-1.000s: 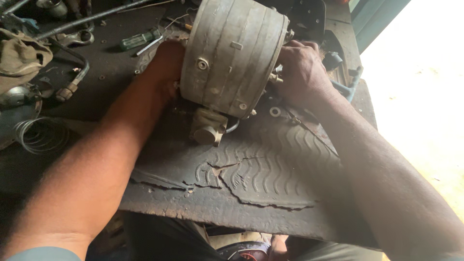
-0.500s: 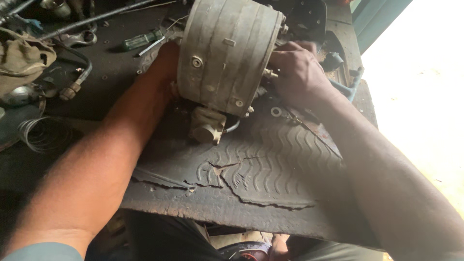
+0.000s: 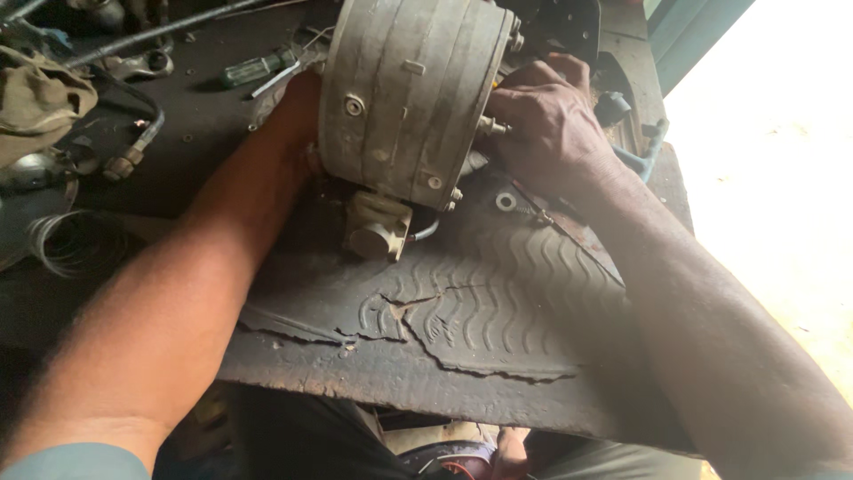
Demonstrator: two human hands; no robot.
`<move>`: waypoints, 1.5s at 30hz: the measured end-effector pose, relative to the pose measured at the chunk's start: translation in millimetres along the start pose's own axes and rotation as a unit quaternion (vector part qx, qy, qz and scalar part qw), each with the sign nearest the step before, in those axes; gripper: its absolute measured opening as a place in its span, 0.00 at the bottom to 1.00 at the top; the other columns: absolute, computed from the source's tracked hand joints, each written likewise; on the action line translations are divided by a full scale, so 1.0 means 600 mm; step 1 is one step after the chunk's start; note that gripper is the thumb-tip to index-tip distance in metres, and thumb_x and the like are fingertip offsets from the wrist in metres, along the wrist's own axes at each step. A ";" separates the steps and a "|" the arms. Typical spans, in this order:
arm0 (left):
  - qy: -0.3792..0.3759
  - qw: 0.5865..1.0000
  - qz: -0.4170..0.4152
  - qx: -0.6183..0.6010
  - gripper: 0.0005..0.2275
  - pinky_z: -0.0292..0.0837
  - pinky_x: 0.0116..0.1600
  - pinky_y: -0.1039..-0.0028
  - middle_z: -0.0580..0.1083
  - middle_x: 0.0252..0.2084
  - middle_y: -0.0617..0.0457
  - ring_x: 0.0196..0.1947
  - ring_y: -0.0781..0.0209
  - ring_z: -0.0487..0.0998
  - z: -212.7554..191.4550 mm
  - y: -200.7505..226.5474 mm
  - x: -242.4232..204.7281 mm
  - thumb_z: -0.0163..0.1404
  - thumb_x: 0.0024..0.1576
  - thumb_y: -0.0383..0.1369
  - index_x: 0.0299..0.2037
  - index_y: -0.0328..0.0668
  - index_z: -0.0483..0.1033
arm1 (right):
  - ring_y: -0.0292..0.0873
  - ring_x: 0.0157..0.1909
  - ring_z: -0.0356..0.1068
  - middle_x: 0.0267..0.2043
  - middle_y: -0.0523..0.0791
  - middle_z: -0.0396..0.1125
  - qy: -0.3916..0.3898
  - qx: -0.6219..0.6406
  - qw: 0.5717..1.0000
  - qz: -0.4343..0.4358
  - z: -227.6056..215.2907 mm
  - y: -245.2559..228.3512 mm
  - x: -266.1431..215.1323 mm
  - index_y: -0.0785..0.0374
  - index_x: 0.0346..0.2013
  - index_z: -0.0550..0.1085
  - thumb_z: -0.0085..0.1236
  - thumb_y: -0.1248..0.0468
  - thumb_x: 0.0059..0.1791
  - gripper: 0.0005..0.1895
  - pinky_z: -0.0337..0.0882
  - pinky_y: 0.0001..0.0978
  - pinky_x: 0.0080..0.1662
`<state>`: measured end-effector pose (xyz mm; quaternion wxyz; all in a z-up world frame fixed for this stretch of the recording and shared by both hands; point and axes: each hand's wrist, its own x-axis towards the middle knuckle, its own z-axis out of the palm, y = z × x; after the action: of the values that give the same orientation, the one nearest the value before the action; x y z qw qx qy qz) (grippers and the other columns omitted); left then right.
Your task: The person assembles a cylindrical motor by hand, inserting small metal parts into the top, tightening bolts around the rim, and attaching a small component to the side. The person rotates the motor to access different sides and uses tools to secure parts.
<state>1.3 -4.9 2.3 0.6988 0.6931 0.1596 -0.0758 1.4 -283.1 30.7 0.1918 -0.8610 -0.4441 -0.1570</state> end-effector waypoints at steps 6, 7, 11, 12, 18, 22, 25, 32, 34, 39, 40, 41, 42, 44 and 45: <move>-0.004 1.000 -0.003 0.004 0.18 0.75 0.45 0.57 0.79 0.44 0.47 0.42 0.53 0.79 0.004 -0.001 0.002 0.44 0.60 0.43 0.50 0.41 0.78 | 0.48 0.59 0.65 0.45 0.43 0.76 -0.020 -0.018 0.999 0.041 -0.001 0.001 0.009 0.52 0.49 0.81 0.63 0.55 0.51 0.13 0.52 0.50 0.67; -0.004 1.000 -0.005 0.005 0.18 0.75 0.45 0.57 0.79 0.44 0.47 0.42 0.53 0.79 0.002 -0.003 0.002 0.44 0.60 0.43 0.51 0.41 0.78 | 0.49 0.59 0.65 0.45 0.44 0.75 -0.014 -0.049 0.998 0.049 0.000 0.001 0.008 0.54 0.48 0.81 0.65 0.55 0.50 0.14 0.51 0.51 0.67; 0.003 1.000 -0.002 0.008 0.18 0.75 0.46 0.58 0.79 0.45 0.47 0.43 0.53 0.79 -0.012 -0.002 0.000 0.44 0.60 0.44 0.51 0.41 0.78 | 0.50 0.60 0.65 0.51 0.46 0.75 0.032 -0.040 0.999 -0.011 0.001 -0.004 0.004 0.53 0.52 0.81 0.64 0.58 0.49 0.17 0.50 0.53 0.67; 0.001 1.000 -0.003 0.007 0.19 0.75 0.47 0.58 0.79 0.45 0.47 0.43 0.53 0.79 -0.009 -0.003 0.001 0.44 0.60 0.44 0.51 0.41 0.78 | 0.49 0.61 0.65 0.50 0.45 0.75 0.030 -0.045 0.998 -0.015 0.000 -0.001 0.002 0.54 0.52 0.81 0.64 0.58 0.49 0.16 0.50 0.53 0.68; -0.004 1.000 -0.003 0.012 0.19 0.75 0.48 0.58 0.80 0.46 0.47 0.44 0.53 0.80 -0.001 0.000 0.002 0.44 0.60 0.45 0.52 0.41 0.78 | 0.48 0.62 0.66 0.49 0.42 0.76 0.004 -0.030 1.000 -0.001 0.018 0.029 -0.001 0.54 0.51 0.80 0.62 0.61 0.49 0.16 0.51 0.50 0.70; -0.003 1.000 -0.002 0.015 0.20 0.76 0.49 0.59 0.80 0.46 0.47 0.45 0.53 0.80 -0.002 0.005 -0.001 0.44 0.60 0.46 0.52 0.41 0.78 | 0.48 0.61 0.65 0.49 0.42 0.76 0.004 -0.027 1.000 0.003 0.024 0.042 0.006 0.54 0.50 0.81 0.61 0.63 0.49 0.15 0.49 0.52 0.68; -0.005 1.000 -0.004 0.013 0.20 0.76 0.49 0.59 0.80 0.47 0.48 0.46 0.53 0.80 -0.001 0.003 -0.001 0.44 0.61 0.47 0.53 0.41 0.78 | 0.49 0.60 0.65 0.47 0.42 0.75 0.006 -0.023 1.000 0.017 0.019 0.043 0.000 0.56 0.49 0.80 0.65 0.60 0.46 0.16 0.50 0.51 0.67; -0.022 1.000 -0.004 0.018 0.21 0.76 0.51 0.59 0.80 0.48 0.48 0.47 0.53 0.80 0.000 0.007 0.004 0.44 0.61 0.48 0.54 0.41 0.78 | 0.48 0.60 0.66 0.43 0.43 0.73 0.045 -0.001 0.999 -0.031 0.025 0.041 0.000 0.56 0.45 0.79 0.65 0.56 0.52 0.11 0.57 0.48 0.69; -0.023 1.000 -0.004 0.018 0.22 0.76 0.51 0.59 0.80 0.48 0.48 0.47 0.53 0.80 -0.008 0.006 0.004 0.44 0.61 0.48 0.54 0.41 0.78 | 0.51 0.59 0.66 0.43 0.45 0.73 0.014 -0.035 0.999 0.000 0.030 0.036 0.006 0.59 0.44 0.78 0.63 0.59 0.53 0.09 0.54 0.53 0.67; -0.049 0.999 0.006 -0.011 0.22 0.77 0.53 0.60 0.80 0.49 0.48 0.48 0.53 0.81 -0.009 -0.011 0.011 0.44 0.61 0.49 0.54 0.41 0.78 | 0.53 0.59 0.66 0.44 0.47 0.73 -0.006 -0.020 0.999 0.035 0.017 0.017 -0.002 0.61 0.51 0.75 0.61 0.61 0.47 0.17 0.50 0.57 0.69; -0.059 0.998 0.011 -0.024 0.22 0.77 0.53 0.60 0.80 0.49 0.48 0.49 0.53 0.81 -0.016 -0.014 0.008 0.44 0.61 0.49 0.54 0.41 0.78 | 0.54 0.58 0.66 0.44 0.48 0.73 0.000 -0.024 1.000 0.019 0.015 0.010 0.000 0.60 0.52 0.74 0.63 0.59 0.47 0.20 0.48 0.59 0.67; -0.075 0.996 0.021 -0.044 0.23 0.77 0.53 0.60 0.80 0.49 0.48 0.49 0.53 0.81 -0.020 -0.016 0.002 0.44 0.61 0.49 0.55 0.41 0.78 | 0.55 0.57 0.66 0.45 0.48 0.73 0.007 -0.028 1.000 0.003 0.012 0.002 0.002 0.60 0.53 0.74 0.65 0.57 0.47 0.23 0.47 0.61 0.66; -0.088 0.993 0.037 -0.062 0.23 0.77 0.53 0.60 0.81 0.49 0.48 0.49 0.53 0.81 -0.027 -0.012 -0.003 0.44 0.61 0.50 0.55 0.41 0.78 | 0.55 0.57 0.65 0.43 0.49 0.73 0.005 -0.046 0.999 0.005 0.008 -0.004 0.008 0.60 0.54 0.73 0.66 0.58 0.43 0.26 0.46 0.62 0.66; -0.124 0.982 0.071 -0.126 0.23 0.77 0.54 0.60 0.81 0.50 0.48 0.49 0.53 0.81 -0.033 -0.005 -0.015 0.44 0.61 0.50 0.55 0.41 0.78 | 0.55 0.56 0.65 0.41 0.50 0.73 -0.001 -0.083 0.997 0.010 0.000 -0.012 0.011 0.59 0.56 0.73 0.68 0.59 0.35 0.34 0.43 0.63 0.66; -0.141 0.975 0.083 -0.153 0.23 0.77 0.54 0.60 0.81 0.50 0.48 0.50 0.53 0.81 -0.031 -0.001 -0.020 0.44 0.61 0.50 0.55 0.41 0.78 | 0.55 0.56 0.65 0.41 0.50 0.72 -0.014 -0.084 0.996 0.025 -0.003 -0.013 0.010 0.59 0.54 0.72 0.69 0.58 0.35 0.33 0.43 0.62 0.67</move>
<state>-12.1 12.0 5.7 0.8158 0.5714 0.0110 -0.0887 -1.6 -275.4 36.3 0.1163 -0.8869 -0.4106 -0.1768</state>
